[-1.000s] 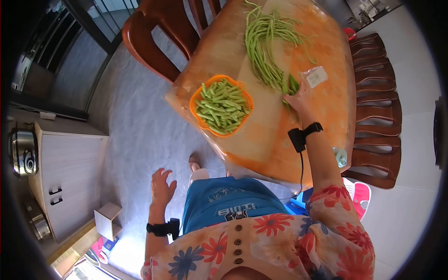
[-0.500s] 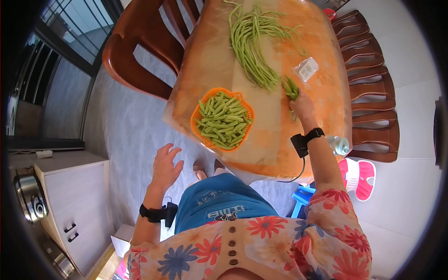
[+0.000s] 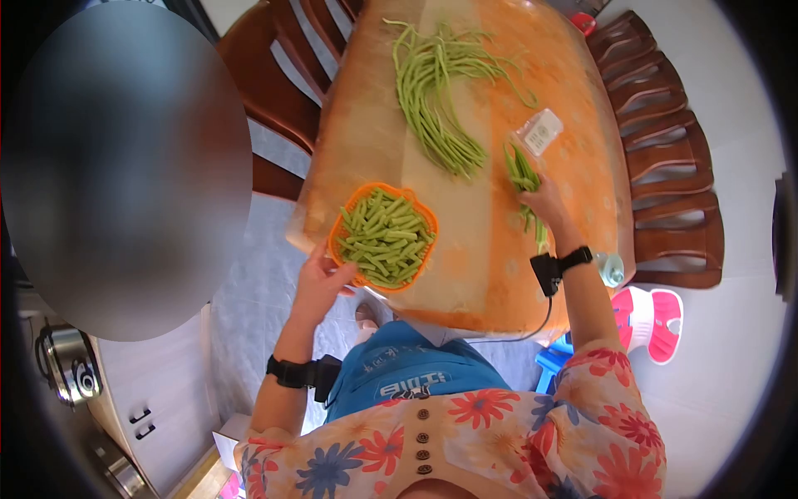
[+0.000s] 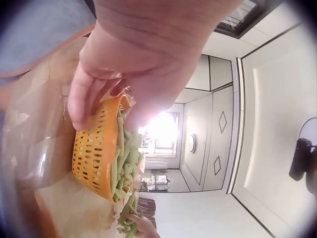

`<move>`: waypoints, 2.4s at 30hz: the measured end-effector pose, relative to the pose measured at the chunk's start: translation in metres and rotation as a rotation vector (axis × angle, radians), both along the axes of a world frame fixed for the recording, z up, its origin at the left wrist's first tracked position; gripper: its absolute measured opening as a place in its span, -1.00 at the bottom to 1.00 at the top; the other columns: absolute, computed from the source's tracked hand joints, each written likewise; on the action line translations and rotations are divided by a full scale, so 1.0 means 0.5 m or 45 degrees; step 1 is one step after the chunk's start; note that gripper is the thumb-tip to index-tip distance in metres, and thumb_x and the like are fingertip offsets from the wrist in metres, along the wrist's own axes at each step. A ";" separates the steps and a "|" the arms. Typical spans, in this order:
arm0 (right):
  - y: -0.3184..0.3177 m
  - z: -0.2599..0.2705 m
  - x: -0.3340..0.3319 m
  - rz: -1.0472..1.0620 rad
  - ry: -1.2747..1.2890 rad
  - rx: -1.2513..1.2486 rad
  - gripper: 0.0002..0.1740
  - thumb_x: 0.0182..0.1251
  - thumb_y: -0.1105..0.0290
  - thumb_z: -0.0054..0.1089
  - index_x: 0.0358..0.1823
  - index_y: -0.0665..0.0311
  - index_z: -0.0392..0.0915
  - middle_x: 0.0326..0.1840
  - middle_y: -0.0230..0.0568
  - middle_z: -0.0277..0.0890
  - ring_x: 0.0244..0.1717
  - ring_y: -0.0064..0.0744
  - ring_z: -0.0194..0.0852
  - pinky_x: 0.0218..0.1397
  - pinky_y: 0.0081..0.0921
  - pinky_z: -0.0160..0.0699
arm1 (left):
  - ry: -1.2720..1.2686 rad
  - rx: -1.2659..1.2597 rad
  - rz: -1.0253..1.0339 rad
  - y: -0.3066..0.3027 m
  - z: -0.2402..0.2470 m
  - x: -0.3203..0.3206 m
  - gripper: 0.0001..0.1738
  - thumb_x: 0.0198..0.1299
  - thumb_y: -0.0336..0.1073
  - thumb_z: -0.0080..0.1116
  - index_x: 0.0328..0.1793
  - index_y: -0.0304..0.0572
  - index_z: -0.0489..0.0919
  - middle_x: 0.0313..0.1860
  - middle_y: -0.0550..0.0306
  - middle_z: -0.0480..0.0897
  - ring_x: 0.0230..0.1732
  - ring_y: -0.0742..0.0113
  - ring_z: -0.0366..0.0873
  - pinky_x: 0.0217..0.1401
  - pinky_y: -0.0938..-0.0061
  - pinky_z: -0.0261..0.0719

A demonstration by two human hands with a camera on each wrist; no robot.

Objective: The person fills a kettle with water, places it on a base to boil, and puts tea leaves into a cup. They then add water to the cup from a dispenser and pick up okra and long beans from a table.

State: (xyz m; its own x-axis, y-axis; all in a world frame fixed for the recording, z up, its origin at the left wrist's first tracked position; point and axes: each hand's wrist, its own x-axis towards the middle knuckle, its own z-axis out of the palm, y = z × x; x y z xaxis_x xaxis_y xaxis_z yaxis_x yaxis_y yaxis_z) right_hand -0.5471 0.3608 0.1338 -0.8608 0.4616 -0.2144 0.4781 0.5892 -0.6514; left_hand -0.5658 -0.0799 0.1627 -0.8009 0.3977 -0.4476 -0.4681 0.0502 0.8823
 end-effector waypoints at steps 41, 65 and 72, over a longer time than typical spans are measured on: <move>-0.787 0.266 0.059 0.349 0.000 -1.061 -0.47 -0.14 0.63 0.15 0.01 0.41 0.37 -0.25 -0.23 0.48 -0.26 -0.42 0.49 -0.18 -0.51 0.51 | 0.013 0.214 -0.560 -0.410 -0.006 -0.081 -0.35 0.14 -0.17 0.14 0.34 -0.22 0.23 -0.20 0.12 0.56 -0.29 0.45 0.52 -0.33 0.56 0.52; -1.739 0.078 -0.817 1.516 -0.790 -1.112 -0.43 0.15 0.39 0.24 0.19 0.36 0.28 -0.13 -0.29 0.50 -0.14 -0.57 0.45 -0.07 -0.57 0.45 | 0.060 0.352 0.749 -1.171 -0.037 -0.576 -0.54 0.04 -0.16 0.31 0.00 -0.25 0.49 -0.44 0.22 0.55 -0.57 0.55 0.40 -0.56 0.67 0.32; -1.938 0.125 -1.105 1.756 -0.908 -1.155 -0.31 0.16 0.30 0.25 0.28 0.34 0.16 -0.08 -0.28 0.45 -0.13 -0.56 0.41 -0.13 -0.56 0.46 | 0.036 0.712 0.997 -1.340 0.013 -0.802 -0.53 -0.01 -0.36 0.29 0.06 -0.26 0.46 -0.34 0.23 0.56 -0.52 0.57 0.39 -0.51 0.69 0.31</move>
